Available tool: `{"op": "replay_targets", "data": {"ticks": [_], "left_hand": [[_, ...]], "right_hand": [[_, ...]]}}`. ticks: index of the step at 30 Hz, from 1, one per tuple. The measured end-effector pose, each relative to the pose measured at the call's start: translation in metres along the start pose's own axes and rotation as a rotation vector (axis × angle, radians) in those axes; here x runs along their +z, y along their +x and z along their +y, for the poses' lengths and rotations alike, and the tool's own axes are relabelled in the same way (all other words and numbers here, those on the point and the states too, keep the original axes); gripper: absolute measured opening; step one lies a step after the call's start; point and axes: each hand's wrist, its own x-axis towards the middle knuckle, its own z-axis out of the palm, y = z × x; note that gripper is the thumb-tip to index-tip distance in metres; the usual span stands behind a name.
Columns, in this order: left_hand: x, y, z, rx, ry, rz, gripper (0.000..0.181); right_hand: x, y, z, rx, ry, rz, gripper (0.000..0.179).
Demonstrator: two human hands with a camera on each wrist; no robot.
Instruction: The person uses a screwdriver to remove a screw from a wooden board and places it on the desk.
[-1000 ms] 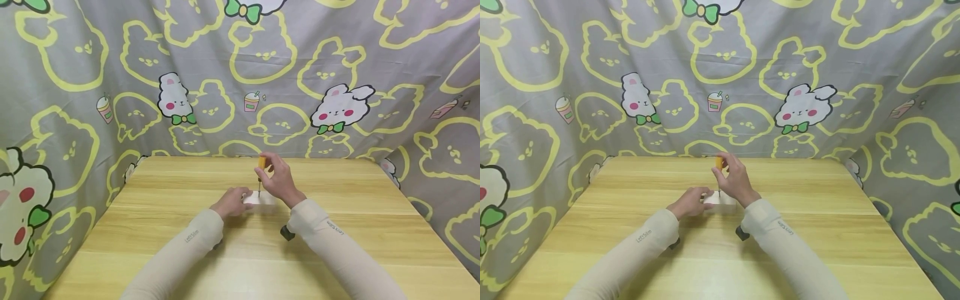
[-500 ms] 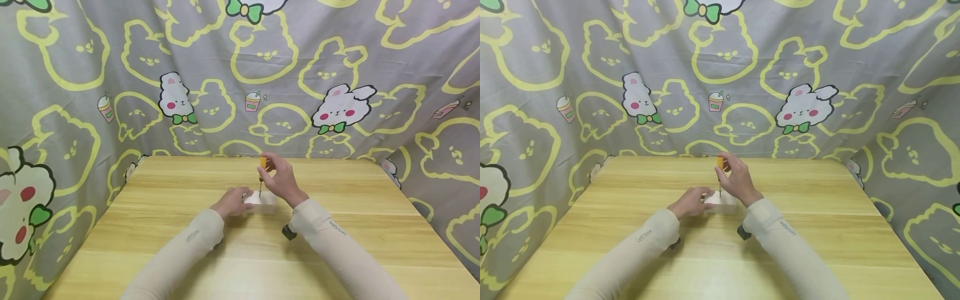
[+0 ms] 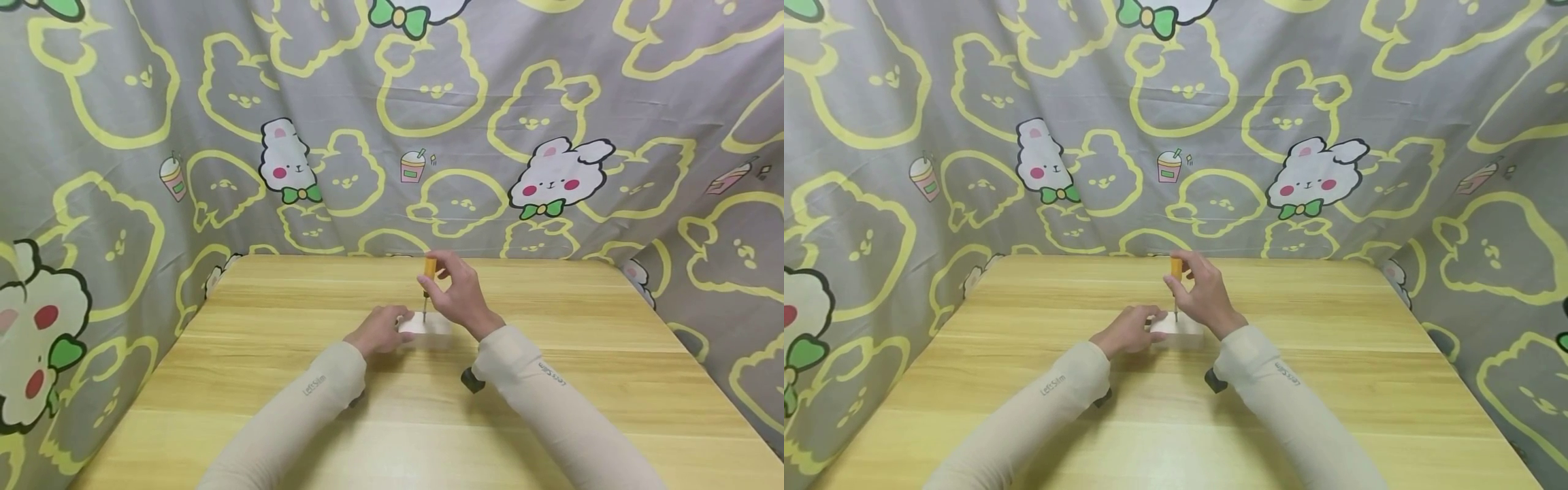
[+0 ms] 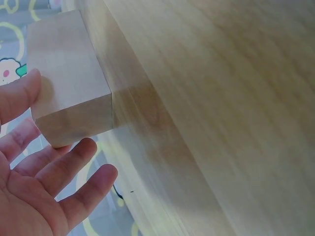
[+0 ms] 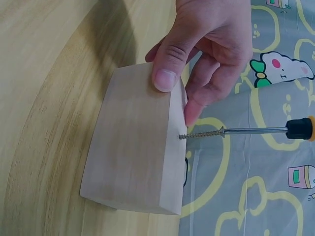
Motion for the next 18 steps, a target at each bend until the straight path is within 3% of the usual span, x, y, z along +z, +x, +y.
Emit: {"op": "replay_targets", "data": {"ticks": [18], "left_hand": [[-0.0013, -0.0014, 0.0011, 0.006, -0.01, 0.004, 0.049]], "right_hand": [[0.0021, -0.0007, 0.0008, -0.03, 0.002, 0.031, 0.04]]}}
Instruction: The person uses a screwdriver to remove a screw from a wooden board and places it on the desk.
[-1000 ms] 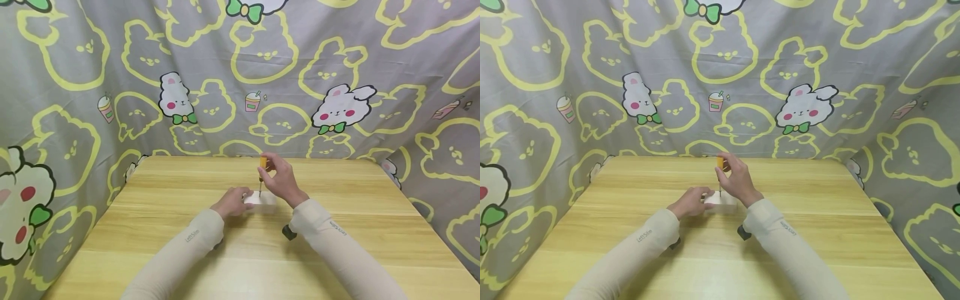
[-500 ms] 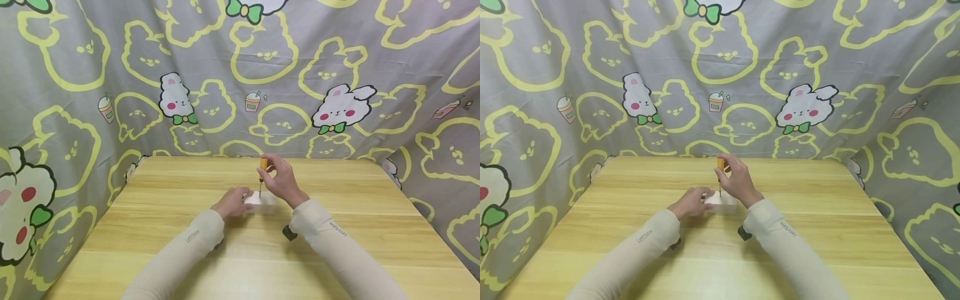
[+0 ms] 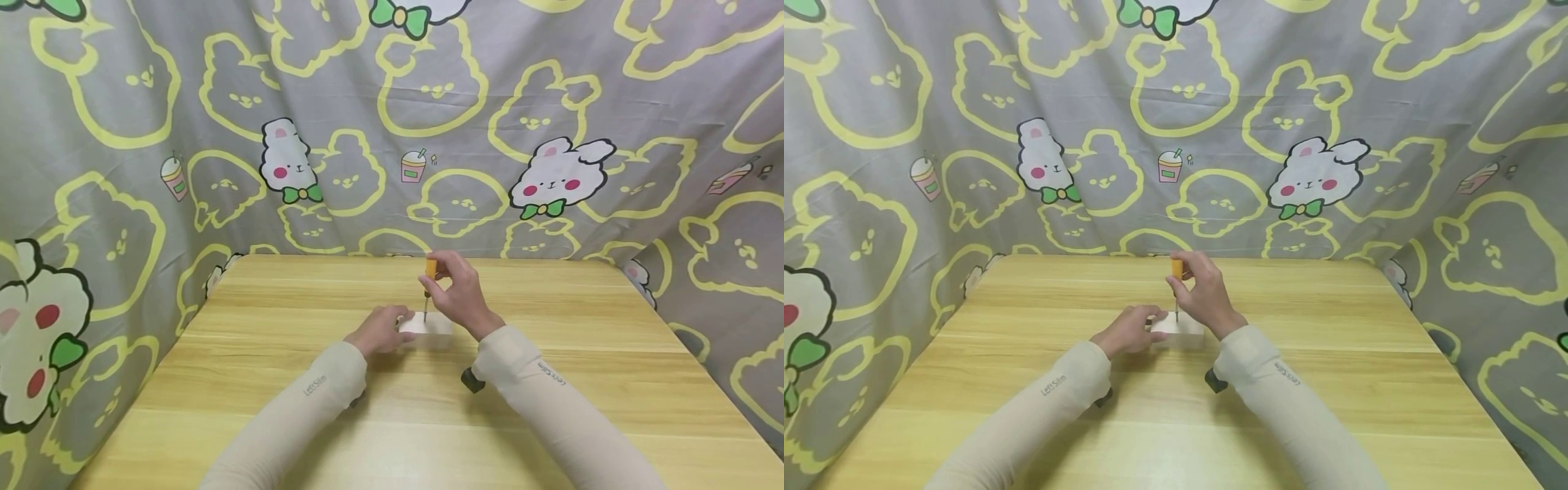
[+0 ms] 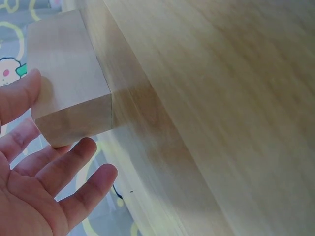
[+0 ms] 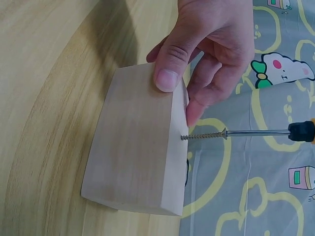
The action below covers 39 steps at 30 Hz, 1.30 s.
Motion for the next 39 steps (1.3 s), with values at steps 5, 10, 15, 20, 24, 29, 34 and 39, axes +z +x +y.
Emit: {"op": "replay_targets", "data": {"ticks": [5, 10, 15, 20, 24, 29, 34, 39], "left_hand": [[-0.0004, -0.0003, -0.0005, 0.001, 0.004, 0.004, 0.049], [-0.0015, -0.0004, -0.0005, 0.008, -0.003, 0.006, 0.048], [-0.0019, -0.0003, -0.0002, 0.004, -0.012, -0.001, 0.049], [-0.0013, 0.0004, -0.0008, 0.013, -0.008, -0.002, 0.048], [-0.0006, 0.0013, -0.0016, 0.02, -0.004, 0.002, 0.048], [-0.0002, 0.0014, -0.0018, 0.022, -0.005, 0.002, 0.048], [0.0002, 0.0005, -0.0017, 0.011, -0.004, -0.005, 0.048], [0.0001, 0.0004, -0.0013, -0.002, -0.008, -0.009, 0.049]], "right_hand": [[0.0004, -0.0004, -0.0005, 0.003, 0.011, 0.008, 0.038], [0.0008, 0.0005, -0.0009, -0.006, 0.018, 0.022, 0.036], [0.0011, 0.0009, -0.0008, 0.001, 0.028, 0.015, 0.034], [0.0018, 0.0005, -0.0002, 0.009, 0.063, 0.01, 0.036], [0.0019, 0.0005, 0.0, 0.01, 0.067, 0.012, 0.038], [0.0017, 0.0002, -0.0003, 0.032, 0.056, 0.007, 0.036], [0.0016, -0.0003, -0.0009, 0.03, 0.057, 0.002, 0.039], [0.001, -0.0013, -0.0009, 0.033, 0.067, -0.007, 0.042]]}}
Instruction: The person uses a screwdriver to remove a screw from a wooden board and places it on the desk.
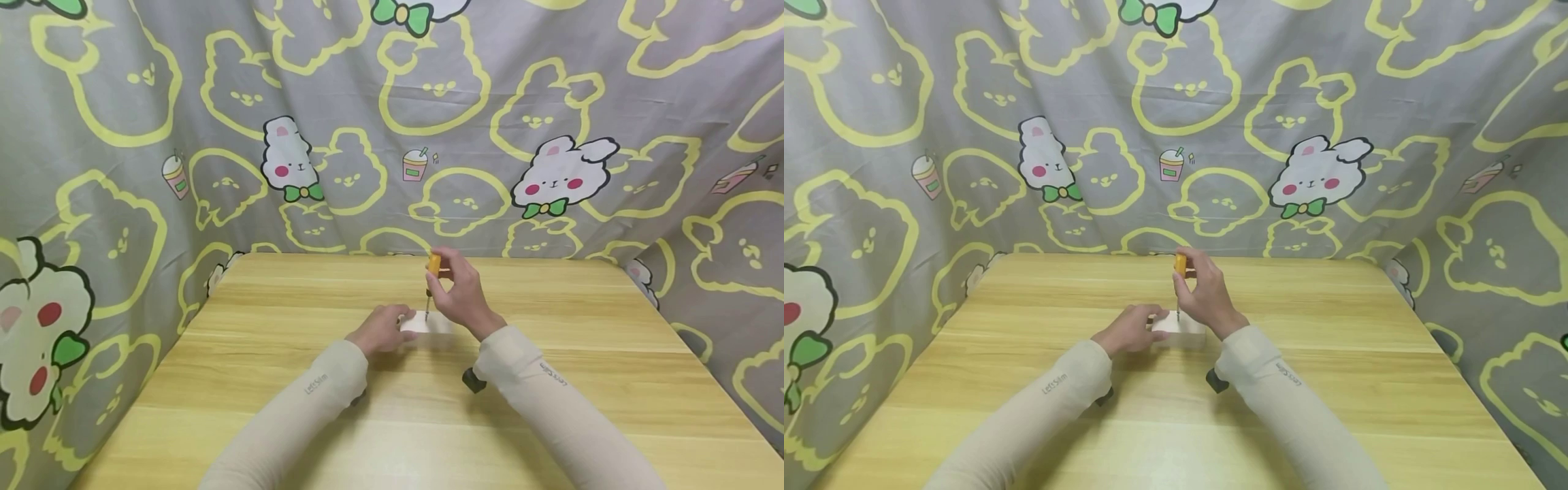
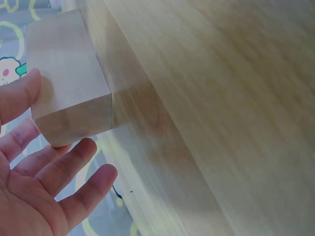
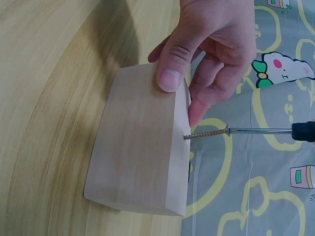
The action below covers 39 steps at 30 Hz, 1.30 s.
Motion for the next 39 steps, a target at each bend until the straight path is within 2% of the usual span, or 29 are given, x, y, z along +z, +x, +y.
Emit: {"op": "replay_targets", "data": {"ticks": [10, 24, 32, 39], "left_hand": [[0.0021, 0.0006, -0.0009, 0.002, -0.008, 0.007, 0.049], [0.0033, 0.0004, -0.0041, 0.027, -0.013, 0.013, 0.049], [0.004, 0.0001, -0.0051, 0.011, 0.0, 0.009, 0.05], [0.0037, 0.0017, -0.0042, 0.032, 0.012, 0.013, 0.05]], "right_hand": [[-0.0021, -0.0037, 0.0018, 0.013, 0.029, -0.002, 0.038], [0.0008, -0.004, 0.0034, -0.007, -0.018, 0.021, 0.042], [0.0047, -0.0037, 0.0024, -0.019, -0.021, 0.009, 0.039], [0.0015, -0.0026, 0.0009, -0.011, -0.015, 0.019, 0.036]]}}
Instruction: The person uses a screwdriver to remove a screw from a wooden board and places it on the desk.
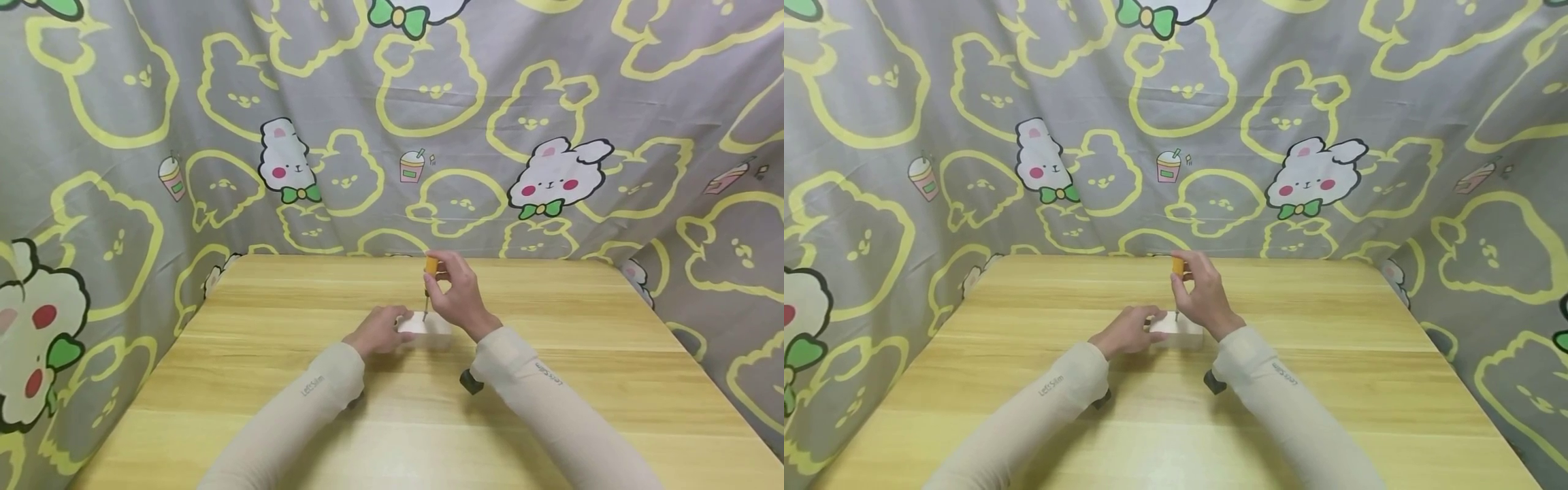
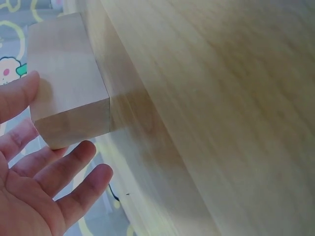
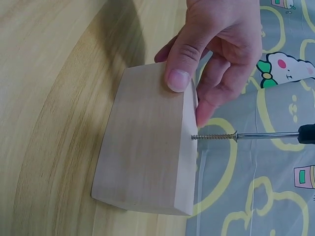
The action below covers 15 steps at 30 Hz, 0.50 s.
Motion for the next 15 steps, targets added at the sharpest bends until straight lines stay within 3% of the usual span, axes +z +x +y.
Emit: {"op": "replay_targets", "data": {"ticks": [15], "left_hand": [[0.0001, 0.0005, -0.0016, -0.005, -0.003, -0.005, 0.05]], "right_hand": [[0.0006, -0.0009, -0.0002, 0.005, -0.054, -0.01, 0.043]]}}
